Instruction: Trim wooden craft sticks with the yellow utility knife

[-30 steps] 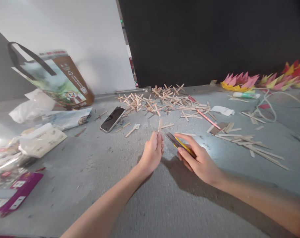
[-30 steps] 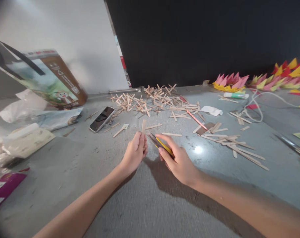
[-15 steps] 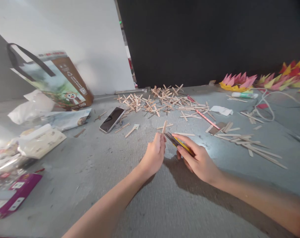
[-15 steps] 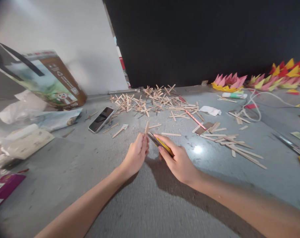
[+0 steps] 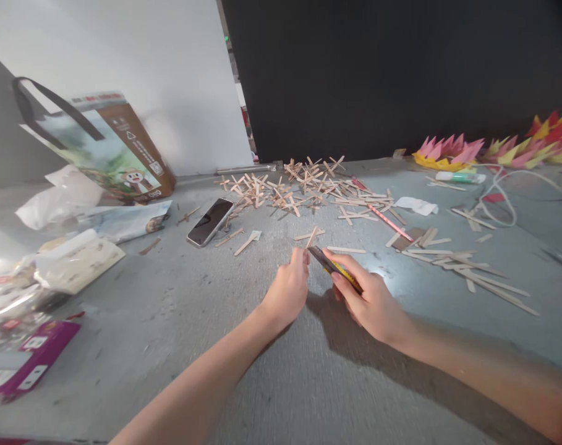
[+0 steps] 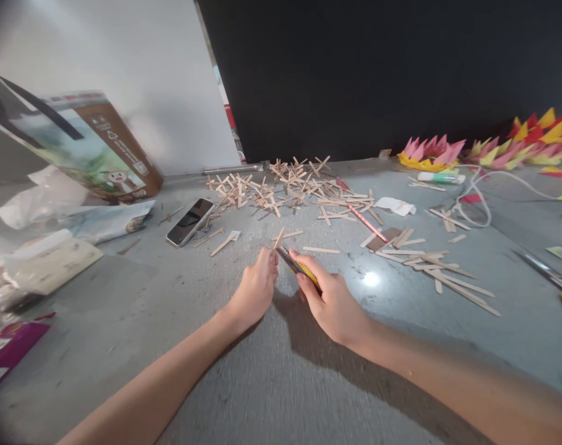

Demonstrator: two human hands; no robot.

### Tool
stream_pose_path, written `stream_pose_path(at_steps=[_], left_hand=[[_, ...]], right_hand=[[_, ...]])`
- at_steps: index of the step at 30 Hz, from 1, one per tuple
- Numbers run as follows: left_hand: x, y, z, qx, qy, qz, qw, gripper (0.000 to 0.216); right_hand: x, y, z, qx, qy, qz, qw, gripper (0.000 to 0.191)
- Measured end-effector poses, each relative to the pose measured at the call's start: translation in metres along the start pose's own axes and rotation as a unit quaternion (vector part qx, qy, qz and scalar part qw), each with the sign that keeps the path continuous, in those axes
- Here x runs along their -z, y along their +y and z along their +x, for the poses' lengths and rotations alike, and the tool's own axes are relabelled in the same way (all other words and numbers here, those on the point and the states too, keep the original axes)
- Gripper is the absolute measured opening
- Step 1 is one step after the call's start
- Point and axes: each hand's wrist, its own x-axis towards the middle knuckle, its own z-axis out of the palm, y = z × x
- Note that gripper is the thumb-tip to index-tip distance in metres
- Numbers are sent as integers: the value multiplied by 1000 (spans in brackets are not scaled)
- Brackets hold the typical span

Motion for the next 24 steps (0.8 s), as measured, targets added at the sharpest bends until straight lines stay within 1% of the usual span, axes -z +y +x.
stream_pose_path(at_steps=[4,8,14,19,24], left_hand=[[-4,-2,0,1,21,6,1000,9],[-6,-1,0,4,27,6,1000,11],[-7,-3,0,-8,42,20,999,11],[-9,-4,0,-19,48,39,998,9],[-10,3,-1,5,58,28,998,12]], right_hand=[[-3,-5,-1,-23,-4,21,999,45],[-6,-10,-3,-49,-14,61,997,48],[-10,-13,-4,-91,-22,140,986,52],[-9,-17,-3,-106,-36,190,975,54],[-7,-21,-1,-125,-54,234,963,52]])
